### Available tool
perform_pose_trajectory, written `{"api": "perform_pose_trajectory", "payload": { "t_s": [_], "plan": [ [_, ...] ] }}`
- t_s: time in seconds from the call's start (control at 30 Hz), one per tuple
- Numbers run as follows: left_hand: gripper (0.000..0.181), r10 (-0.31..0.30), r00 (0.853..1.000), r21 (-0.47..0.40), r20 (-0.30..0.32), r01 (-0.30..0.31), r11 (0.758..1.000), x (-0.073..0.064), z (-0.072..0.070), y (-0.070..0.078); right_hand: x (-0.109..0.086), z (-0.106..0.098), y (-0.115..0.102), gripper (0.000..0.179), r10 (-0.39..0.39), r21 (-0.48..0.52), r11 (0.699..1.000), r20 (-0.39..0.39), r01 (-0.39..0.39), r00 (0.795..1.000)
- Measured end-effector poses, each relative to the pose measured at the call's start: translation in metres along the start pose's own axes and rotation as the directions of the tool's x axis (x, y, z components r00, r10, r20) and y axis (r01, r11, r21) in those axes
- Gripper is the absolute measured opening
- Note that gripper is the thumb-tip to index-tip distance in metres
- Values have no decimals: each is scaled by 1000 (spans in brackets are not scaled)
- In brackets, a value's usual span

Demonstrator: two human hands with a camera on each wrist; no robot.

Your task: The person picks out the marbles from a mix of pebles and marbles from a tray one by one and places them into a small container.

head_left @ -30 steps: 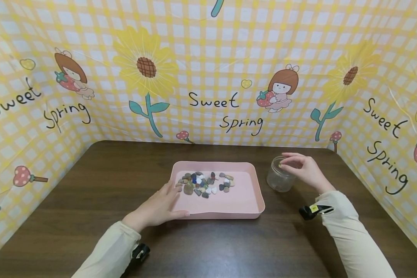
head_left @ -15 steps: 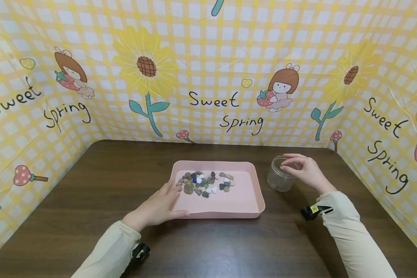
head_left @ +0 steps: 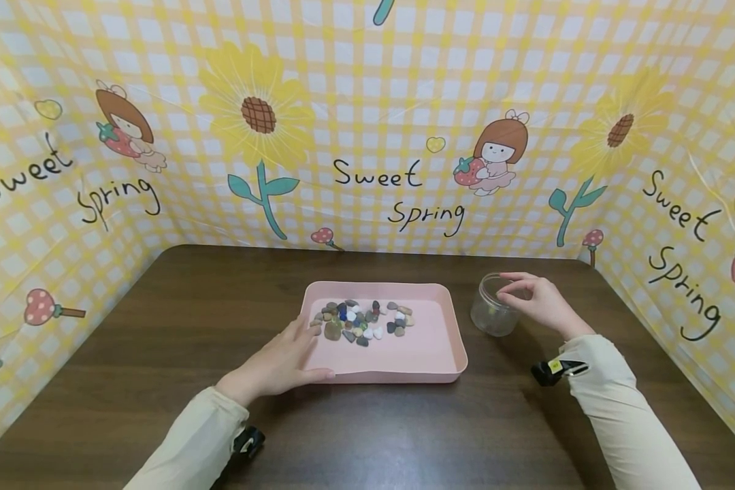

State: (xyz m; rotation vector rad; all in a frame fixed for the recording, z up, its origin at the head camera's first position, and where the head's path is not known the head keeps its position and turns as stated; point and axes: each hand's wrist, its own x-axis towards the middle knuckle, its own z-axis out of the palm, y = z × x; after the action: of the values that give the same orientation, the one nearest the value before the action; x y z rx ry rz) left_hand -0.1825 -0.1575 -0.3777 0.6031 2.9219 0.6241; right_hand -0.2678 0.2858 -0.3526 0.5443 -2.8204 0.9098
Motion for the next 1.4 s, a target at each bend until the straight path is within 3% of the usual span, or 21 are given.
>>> {"api": "perform_pose_trajectory", "payload": {
  "t_s": [0.47, 0.7, 1.1, 1.4],
  "plan": [
    [88, -14, 1000, -10, 15, 15, 1000, 0, -1, 1, 4, 0, -7, 20, -28, 13, 1000, -72, 29, 997],
    [88, -22, 1000, -9, 19, 22, 1000, 0, -1, 1, 10, 2, -23, 20, -46, 104, 993, -74, 53, 996],
    [88, -14, 1000, -5, 16, 14, 1000, 0, 0, 0, 25, 19, -55, 18, -95, 148, 984, -28, 98, 995],
    [88, -9, 1000, -1, 12, 9, 1000, 1, 0, -1, 36, 40, -79, 22, -115, 307, 948, 79, 85, 990]
  ]
}}
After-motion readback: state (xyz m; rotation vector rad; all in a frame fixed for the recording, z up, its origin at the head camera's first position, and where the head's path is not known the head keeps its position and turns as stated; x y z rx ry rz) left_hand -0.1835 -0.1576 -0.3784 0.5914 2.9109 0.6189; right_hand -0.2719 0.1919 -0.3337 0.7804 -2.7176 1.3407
